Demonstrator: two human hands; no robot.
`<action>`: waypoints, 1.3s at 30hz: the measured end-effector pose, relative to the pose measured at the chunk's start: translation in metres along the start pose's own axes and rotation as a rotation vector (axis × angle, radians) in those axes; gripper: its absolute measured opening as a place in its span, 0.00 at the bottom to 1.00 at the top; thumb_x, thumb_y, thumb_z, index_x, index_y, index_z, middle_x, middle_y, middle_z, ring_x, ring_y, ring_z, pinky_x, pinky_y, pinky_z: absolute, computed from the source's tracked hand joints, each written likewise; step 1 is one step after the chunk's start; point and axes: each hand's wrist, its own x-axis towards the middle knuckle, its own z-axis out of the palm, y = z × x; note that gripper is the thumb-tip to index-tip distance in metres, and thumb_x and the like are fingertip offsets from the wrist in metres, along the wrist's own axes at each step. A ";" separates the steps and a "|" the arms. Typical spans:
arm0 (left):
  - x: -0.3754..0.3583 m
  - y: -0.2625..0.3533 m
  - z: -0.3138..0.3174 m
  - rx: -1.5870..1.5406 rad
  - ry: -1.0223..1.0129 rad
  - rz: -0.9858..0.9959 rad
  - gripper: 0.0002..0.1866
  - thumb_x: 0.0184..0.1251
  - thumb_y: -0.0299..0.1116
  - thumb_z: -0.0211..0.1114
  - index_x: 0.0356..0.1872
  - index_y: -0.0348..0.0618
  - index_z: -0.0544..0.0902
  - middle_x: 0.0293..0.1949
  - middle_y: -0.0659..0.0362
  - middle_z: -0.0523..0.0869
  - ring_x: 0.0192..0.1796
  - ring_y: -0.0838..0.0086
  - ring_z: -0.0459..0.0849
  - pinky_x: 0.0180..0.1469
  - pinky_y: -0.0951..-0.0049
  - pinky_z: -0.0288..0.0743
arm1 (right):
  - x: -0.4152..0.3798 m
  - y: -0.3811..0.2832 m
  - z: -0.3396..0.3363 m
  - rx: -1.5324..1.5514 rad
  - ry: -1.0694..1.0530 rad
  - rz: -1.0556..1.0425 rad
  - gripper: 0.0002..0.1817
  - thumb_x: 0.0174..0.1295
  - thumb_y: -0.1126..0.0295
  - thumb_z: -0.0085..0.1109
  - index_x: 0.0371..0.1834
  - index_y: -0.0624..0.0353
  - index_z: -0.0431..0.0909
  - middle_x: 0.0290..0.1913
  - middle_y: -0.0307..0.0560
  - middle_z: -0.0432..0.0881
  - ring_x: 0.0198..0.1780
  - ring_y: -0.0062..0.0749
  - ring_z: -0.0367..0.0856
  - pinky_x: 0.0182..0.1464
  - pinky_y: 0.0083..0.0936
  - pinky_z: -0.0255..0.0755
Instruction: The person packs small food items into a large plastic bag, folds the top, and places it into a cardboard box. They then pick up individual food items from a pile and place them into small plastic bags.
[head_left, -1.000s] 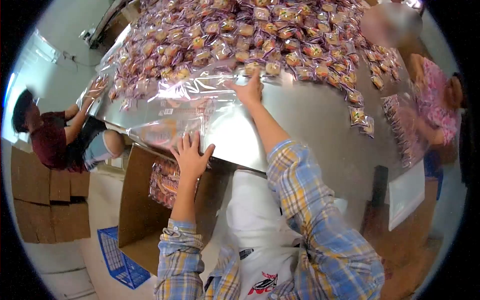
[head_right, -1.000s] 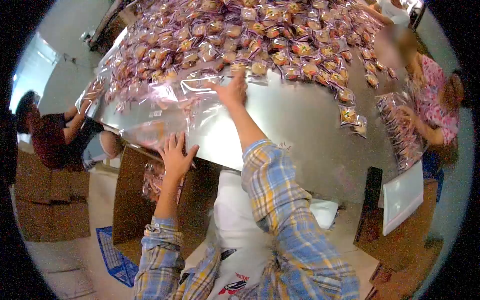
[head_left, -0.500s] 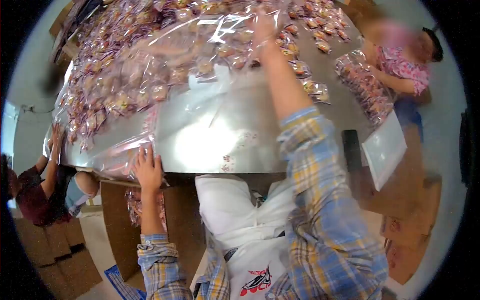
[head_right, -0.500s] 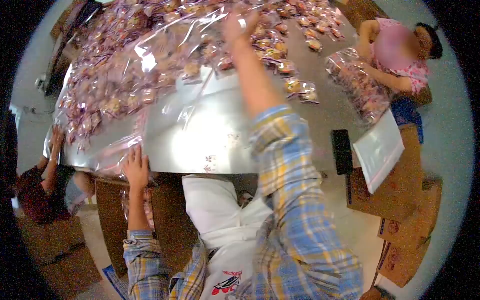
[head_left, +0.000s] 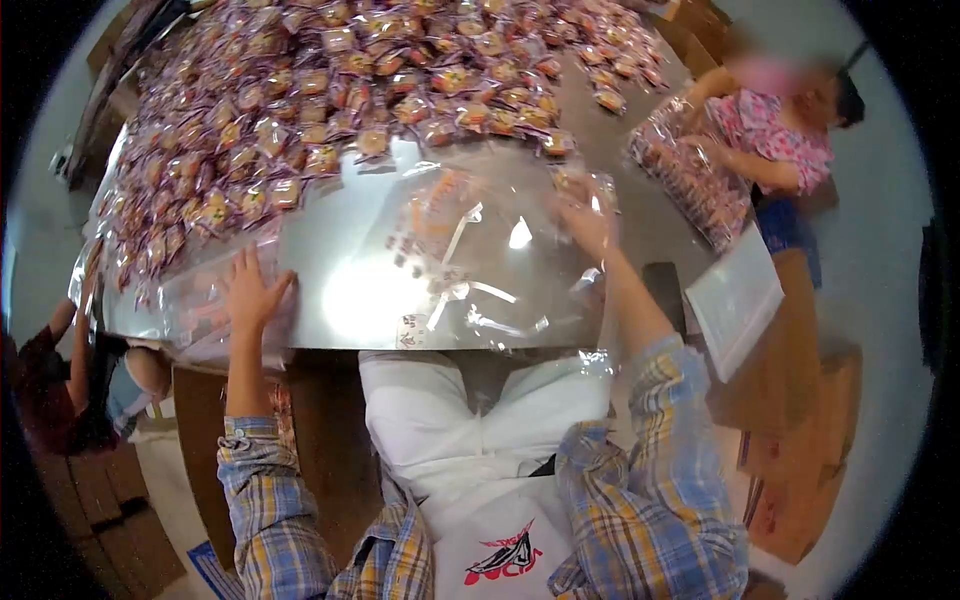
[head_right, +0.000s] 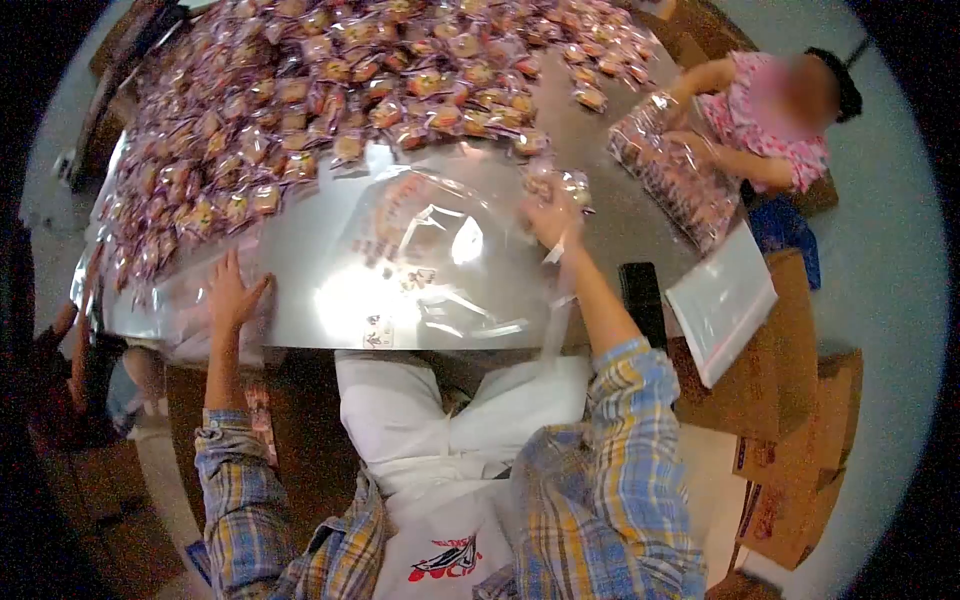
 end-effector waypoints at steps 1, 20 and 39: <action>-0.006 -0.004 0.000 0.001 0.057 0.050 0.48 0.65 0.64 0.68 0.80 0.45 0.66 0.79 0.43 0.66 0.79 0.45 0.64 0.78 0.36 0.55 | -0.004 0.005 -0.002 0.138 -0.046 0.058 0.37 0.56 0.72 0.77 0.71 0.58 0.72 0.53 0.49 0.82 0.51 0.32 0.82 0.53 0.31 0.79; -0.163 0.293 -0.092 -1.349 -0.043 0.667 0.61 0.51 0.45 0.87 0.81 0.35 0.57 0.70 0.46 0.77 0.69 0.55 0.80 0.72 0.61 0.73 | -0.087 -0.257 -0.018 0.054 0.001 -1.051 0.12 0.60 0.79 0.70 0.46 0.56 0.84 0.47 0.46 0.86 0.50 0.42 0.84 0.56 0.38 0.76; -0.056 0.179 -0.156 -1.910 -0.674 0.050 0.26 0.84 0.43 0.57 0.72 0.35 0.72 0.51 0.46 0.89 0.37 0.65 0.93 0.44 0.61 0.92 | 0.035 -0.305 -0.092 -0.351 -0.047 -0.678 0.22 0.47 0.62 0.84 0.42 0.57 0.84 0.25 0.39 0.77 0.28 0.25 0.78 0.33 0.28 0.72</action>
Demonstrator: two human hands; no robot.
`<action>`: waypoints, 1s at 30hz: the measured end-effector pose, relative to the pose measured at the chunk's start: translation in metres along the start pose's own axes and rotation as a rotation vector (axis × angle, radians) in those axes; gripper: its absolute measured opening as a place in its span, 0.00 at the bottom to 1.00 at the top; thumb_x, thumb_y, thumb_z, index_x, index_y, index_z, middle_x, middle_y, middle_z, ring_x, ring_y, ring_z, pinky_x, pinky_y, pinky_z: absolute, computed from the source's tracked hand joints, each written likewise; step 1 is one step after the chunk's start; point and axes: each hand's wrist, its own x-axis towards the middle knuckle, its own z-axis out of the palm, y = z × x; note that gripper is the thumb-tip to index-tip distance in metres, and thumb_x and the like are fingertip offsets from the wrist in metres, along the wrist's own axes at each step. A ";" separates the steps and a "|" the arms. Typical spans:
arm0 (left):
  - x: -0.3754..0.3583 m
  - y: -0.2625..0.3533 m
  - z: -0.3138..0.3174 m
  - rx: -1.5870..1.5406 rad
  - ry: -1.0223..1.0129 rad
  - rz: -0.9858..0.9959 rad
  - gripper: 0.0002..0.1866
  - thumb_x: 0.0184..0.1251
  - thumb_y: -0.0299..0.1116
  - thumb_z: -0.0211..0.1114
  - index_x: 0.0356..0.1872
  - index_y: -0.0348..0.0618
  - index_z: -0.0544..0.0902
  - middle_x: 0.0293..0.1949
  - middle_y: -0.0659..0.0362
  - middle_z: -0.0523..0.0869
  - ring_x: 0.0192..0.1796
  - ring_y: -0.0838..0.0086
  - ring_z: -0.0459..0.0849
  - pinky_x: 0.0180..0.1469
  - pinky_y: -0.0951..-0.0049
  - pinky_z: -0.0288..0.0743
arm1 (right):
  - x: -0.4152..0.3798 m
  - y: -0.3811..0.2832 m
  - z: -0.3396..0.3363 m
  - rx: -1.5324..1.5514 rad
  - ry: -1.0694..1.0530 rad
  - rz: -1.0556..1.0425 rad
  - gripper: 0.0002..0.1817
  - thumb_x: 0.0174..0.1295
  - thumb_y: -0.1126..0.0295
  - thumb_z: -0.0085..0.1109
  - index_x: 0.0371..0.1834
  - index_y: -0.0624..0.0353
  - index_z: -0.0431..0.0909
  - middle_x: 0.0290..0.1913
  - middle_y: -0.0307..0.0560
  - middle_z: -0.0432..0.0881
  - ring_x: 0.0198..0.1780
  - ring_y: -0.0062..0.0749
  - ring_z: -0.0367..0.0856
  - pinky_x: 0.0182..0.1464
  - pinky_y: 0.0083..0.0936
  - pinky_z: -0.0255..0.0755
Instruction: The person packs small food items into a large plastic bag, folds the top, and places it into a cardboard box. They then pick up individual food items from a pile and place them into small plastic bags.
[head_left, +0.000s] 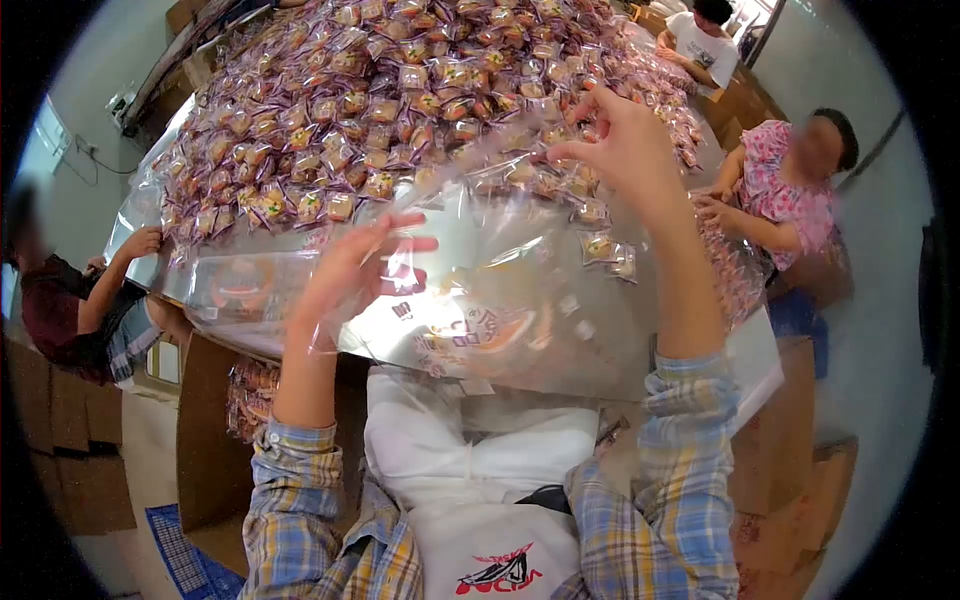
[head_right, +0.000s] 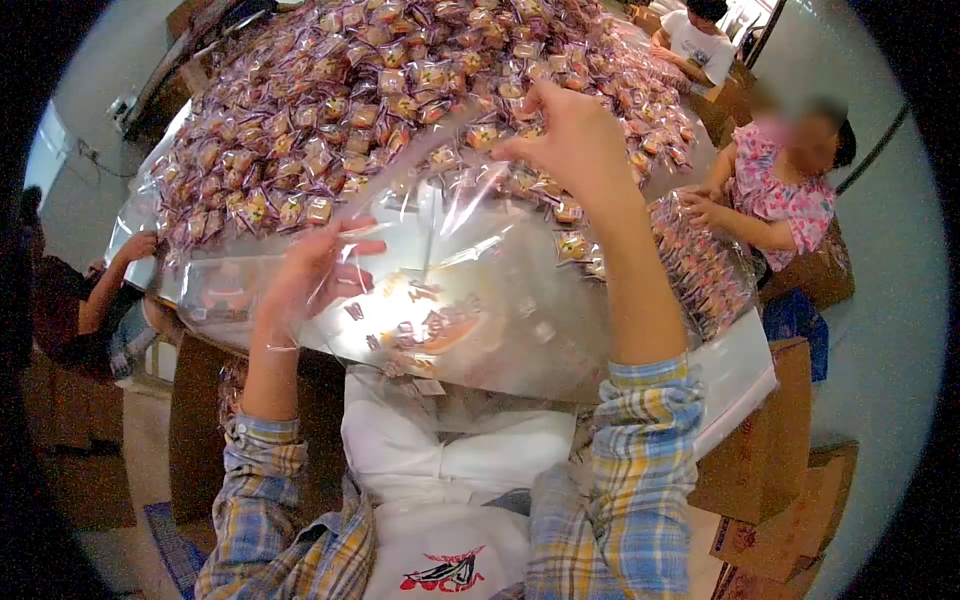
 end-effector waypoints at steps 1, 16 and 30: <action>0.003 -0.011 -0.007 0.023 0.012 -0.009 0.26 0.84 0.44 0.57 0.72 0.35 0.72 0.52 0.46 0.89 0.37 0.65 0.93 0.44 0.61 0.92 | 0.001 0.002 0.001 0.014 0.016 0.040 0.23 0.46 0.60 0.86 0.40 0.57 0.84 0.24 0.37 0.76 0.26 0.23 0.76 0.31 0.27 0.70; -0.014 -0.116 -0.133 0.999 0.652 0.070 0.26 0.68 0.26 0.70 0.67 0.38 0.75 0.56 0.47 0.86 0.48 0.61 0.87 0.47 0.64 0.83 | -0.269 0.022 0.170 -0.018 -0.502 -0.092 0.35 0.73 0.45 0.57 0.75 0.56 0.71 0.73 0.56 0.71 0.80 0.59 0.59 0.77 0.77 0.45; 0.025 -0.193 -0.057 1.682 0.241 0.373 0.37 0.79 0.53 0.56 0.78 0.34 0.67 0.79 0.42 0.67 0.83 0.50 0.61 0.84 0.47 0.45 | -0.266 0.018 0.197 -0.040 -0.330 -0.023 0.32 0.73 0.49 0.57 0.76 0.51 0.72 0.81 0.55 0.66 0.81 0.53 0.62 0.82 0.52 0.50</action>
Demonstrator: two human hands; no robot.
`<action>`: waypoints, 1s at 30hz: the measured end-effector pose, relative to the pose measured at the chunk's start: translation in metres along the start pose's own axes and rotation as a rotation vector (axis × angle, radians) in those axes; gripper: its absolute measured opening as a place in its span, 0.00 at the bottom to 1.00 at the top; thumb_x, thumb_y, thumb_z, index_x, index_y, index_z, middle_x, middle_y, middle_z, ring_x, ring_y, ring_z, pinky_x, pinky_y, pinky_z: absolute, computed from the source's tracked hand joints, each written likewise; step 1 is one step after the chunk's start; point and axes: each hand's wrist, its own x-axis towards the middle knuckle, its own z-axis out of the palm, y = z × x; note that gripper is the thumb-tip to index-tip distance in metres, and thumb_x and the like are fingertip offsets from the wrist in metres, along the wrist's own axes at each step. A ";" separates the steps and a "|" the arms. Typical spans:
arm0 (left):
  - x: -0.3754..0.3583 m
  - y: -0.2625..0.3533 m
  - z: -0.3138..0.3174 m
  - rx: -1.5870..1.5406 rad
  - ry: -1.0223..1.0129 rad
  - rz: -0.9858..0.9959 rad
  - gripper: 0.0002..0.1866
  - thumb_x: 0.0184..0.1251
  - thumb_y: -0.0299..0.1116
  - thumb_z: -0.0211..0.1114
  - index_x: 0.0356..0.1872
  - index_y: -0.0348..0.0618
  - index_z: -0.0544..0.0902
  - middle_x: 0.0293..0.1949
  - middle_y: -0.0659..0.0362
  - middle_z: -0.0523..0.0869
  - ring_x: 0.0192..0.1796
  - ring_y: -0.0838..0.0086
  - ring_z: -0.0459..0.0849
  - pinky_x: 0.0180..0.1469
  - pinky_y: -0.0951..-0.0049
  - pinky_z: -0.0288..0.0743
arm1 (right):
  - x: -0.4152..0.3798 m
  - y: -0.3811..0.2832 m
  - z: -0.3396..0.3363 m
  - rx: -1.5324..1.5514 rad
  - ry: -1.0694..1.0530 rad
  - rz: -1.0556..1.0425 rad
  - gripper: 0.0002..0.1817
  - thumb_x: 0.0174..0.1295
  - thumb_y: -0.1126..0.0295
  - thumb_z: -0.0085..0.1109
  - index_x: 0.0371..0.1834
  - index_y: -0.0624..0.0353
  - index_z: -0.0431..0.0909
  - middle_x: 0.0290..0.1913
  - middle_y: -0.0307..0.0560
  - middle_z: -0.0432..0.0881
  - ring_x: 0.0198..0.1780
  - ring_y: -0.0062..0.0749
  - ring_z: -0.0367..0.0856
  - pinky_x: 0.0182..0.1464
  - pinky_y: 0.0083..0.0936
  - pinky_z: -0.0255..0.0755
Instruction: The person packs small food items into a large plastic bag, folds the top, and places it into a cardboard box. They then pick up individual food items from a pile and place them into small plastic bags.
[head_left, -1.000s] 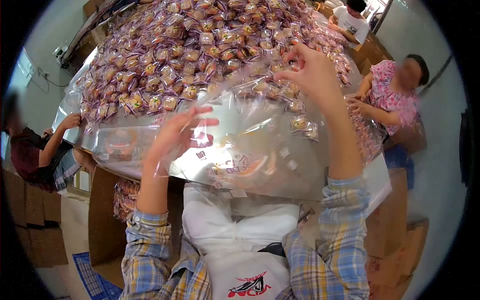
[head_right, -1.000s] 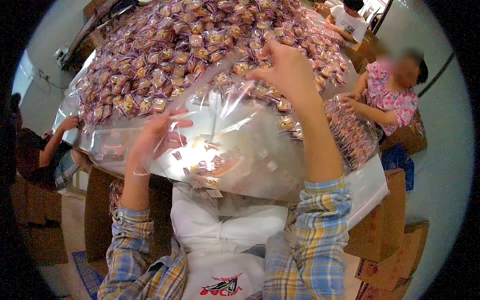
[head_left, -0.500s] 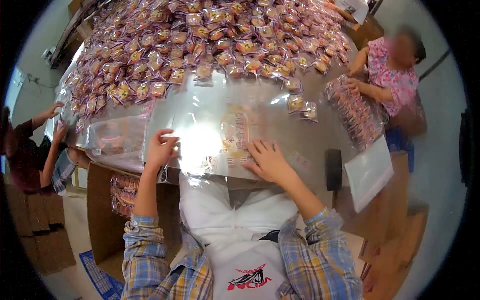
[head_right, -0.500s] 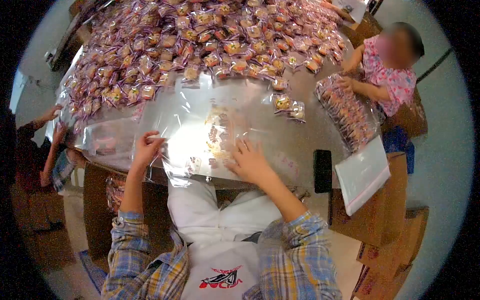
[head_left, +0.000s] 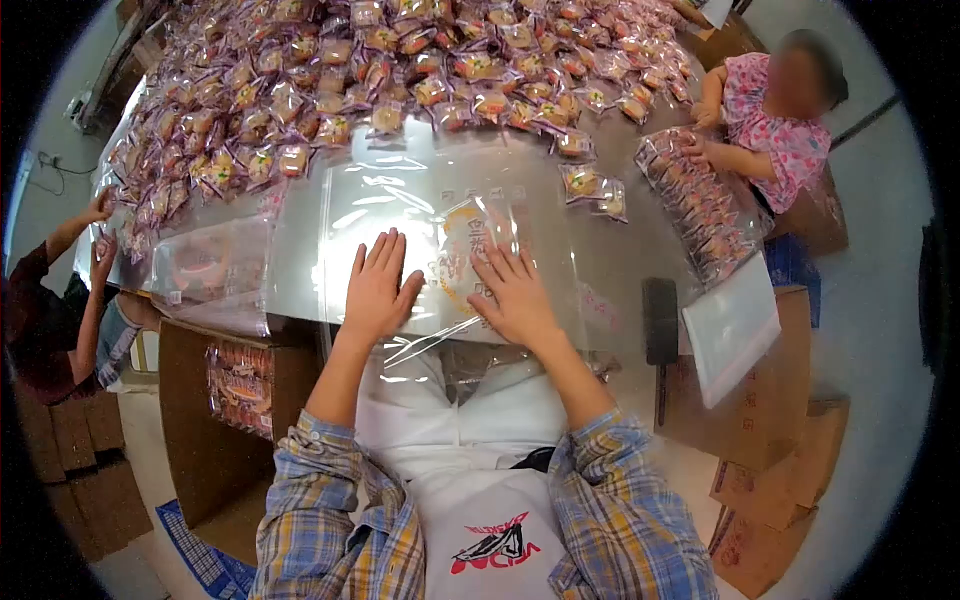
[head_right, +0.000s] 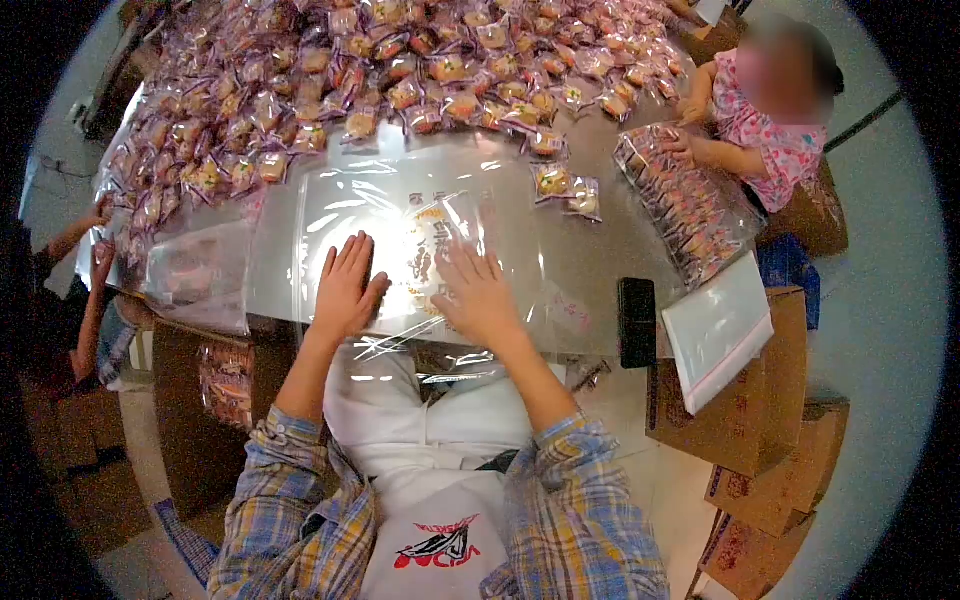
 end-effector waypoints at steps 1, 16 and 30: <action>-0.004 0.000 0.001 -0.003 -0.011 0.015 0.37 0.78 0.52 0.57 0.77 0.34 0.68 0.79 0.41 0.67 0.82 0.50 0.62 0.84 0.48 0.45 | -0.004 0.003 -0.003 0.007 -0.033 0.012 0.33 0.74 0.48 0.56 0.78 0.50 0.71 0.81 0.54 0.66 0.81 0.53 0.62 0.82 0.53 0.49; -0.026 -0.044 -0.031 0.144 0.067 -0.089 0.32 0.79 0.49 0.57 0.77 0.43 0.72 0.78 0.45 0.70 0.81 0.55 0.64 0.83 0.46 0.47 | -0.049 0.066 -0.031 0.652 0.303 0.457 0.13 0.64 0.69 0.68 0.51 0.56 0.89 0.61 0.54 0.84 0.67 0.52 0.78 0.71 0.48 0.67; -0.037 0.060 -0.115 0.332 0.163 0.162 0.41 0.56 0.32 0.77 0.75 0.51 0.74 0.75 0.54 0.72 0.77 0.57 0.70 0.77 0.41 0.57 | -0.001 0.001 -0.106 0.391 0.086 -0.075 0.21 0.50 0.90 0.57 0.46 0.60 0.85 0.61 0.53 0.81 0.59 0.51 0.83 0.58 0.38 0.79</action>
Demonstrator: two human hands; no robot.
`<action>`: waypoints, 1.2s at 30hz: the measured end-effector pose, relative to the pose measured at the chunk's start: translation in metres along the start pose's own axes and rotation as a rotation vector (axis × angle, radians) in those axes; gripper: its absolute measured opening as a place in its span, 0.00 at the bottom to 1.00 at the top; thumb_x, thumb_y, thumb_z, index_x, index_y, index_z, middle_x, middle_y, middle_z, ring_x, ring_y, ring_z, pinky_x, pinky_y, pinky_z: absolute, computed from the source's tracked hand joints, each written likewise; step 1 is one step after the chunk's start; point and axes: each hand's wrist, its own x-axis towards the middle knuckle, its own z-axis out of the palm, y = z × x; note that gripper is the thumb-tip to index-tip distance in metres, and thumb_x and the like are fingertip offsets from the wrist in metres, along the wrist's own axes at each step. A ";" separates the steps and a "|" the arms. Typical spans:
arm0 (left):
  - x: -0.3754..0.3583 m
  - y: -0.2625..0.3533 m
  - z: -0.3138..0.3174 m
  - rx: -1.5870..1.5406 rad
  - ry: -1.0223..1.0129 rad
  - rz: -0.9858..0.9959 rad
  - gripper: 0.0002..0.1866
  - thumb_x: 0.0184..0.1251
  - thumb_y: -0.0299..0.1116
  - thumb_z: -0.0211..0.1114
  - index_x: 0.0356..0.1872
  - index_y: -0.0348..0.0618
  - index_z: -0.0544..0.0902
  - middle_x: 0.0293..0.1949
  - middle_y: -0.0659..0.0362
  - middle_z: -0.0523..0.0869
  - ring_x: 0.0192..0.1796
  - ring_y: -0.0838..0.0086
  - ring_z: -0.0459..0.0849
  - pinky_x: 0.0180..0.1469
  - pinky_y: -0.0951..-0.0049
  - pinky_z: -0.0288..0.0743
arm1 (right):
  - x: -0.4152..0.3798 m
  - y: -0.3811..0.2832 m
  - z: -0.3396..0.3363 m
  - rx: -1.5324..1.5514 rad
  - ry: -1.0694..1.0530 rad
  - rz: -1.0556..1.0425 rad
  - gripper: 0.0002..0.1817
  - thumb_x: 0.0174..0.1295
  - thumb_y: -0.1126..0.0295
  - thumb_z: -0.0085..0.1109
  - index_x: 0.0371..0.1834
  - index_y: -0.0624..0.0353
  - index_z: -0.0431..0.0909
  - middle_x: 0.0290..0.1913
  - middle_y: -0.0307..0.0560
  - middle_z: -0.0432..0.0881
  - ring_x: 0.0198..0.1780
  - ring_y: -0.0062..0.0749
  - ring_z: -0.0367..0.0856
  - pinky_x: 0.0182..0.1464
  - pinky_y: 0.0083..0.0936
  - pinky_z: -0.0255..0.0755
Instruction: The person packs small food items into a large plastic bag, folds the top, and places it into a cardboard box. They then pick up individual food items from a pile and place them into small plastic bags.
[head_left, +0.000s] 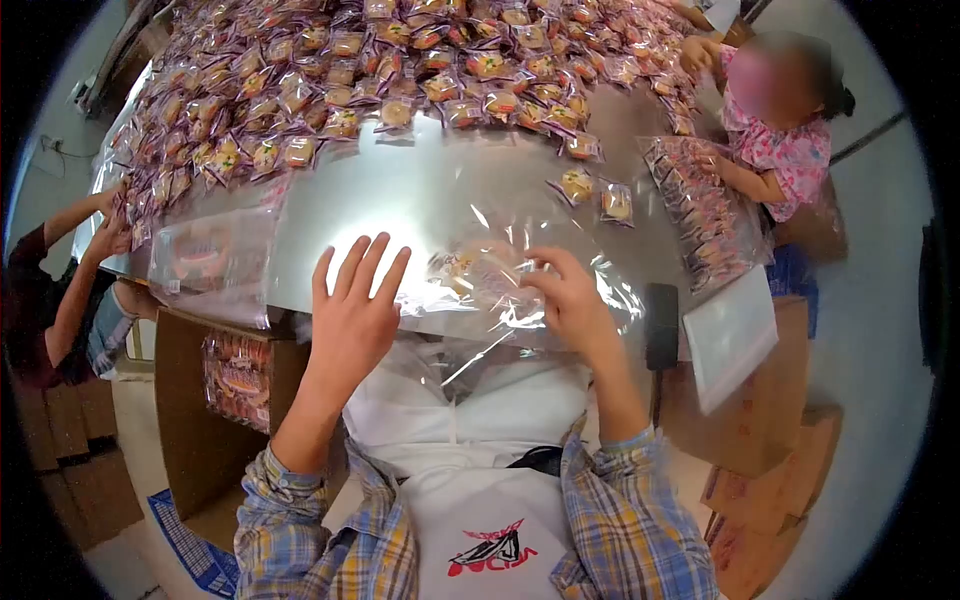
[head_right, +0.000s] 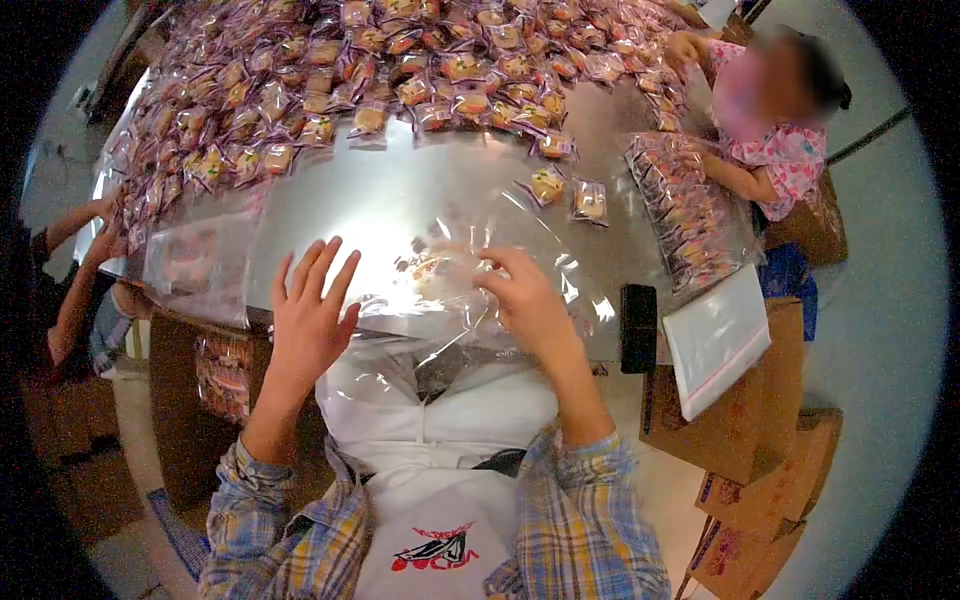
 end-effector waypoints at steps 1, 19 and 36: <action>0.003 0.002 -0.004 0.049 -0.035 0.029 0.42 0.56 0.33 0.77 0.76 0.52 0.72 0.77 0.54 0.70 0.80 0.57 0.67 0.80 0.38 0.53 | 0.007 0.000 -0.004 -0.006 -0.027 -0.089 0.22 0.49 0.90 0.57 0.46 0.60 0.85 0.61 0.53 0.82 0.60 0.51 0.83 0.58 0.38 0.79; 0.001 0.088 -0.006 -0.509 -0.190 -0.521 0.38 0.68 0.39 0.65 0.77 0.34 0.65 0.52 0.41 0.85 0.39 0.44 0.89 0.43 0.49 0.83 | -0.059 -0.014 0.012 0.007 -0.283 0.103 0.27 0.68 0.60 0.69 0.67 0.61 0.78 0.65 0.58 0.80 0.62 0.56 0.79 0.67 0.45 0.72; 0.041 0.045 0.110 -0.362 -0.254 0.059 0.30 0.69 0.56 0.68 0.67 0.54 0.82 0.72 0.48 0.74 0.77 0.50 0.68 0.78 0.39 0.55 | -0.020 0.073 0.032 -0.238 -0.070 0.014 0.33 0.56 0.74 0.60 0.69 0.47 0.78 0.63 0.54 0.78 0.65 0.54 0.75 0.64 0.49 0.69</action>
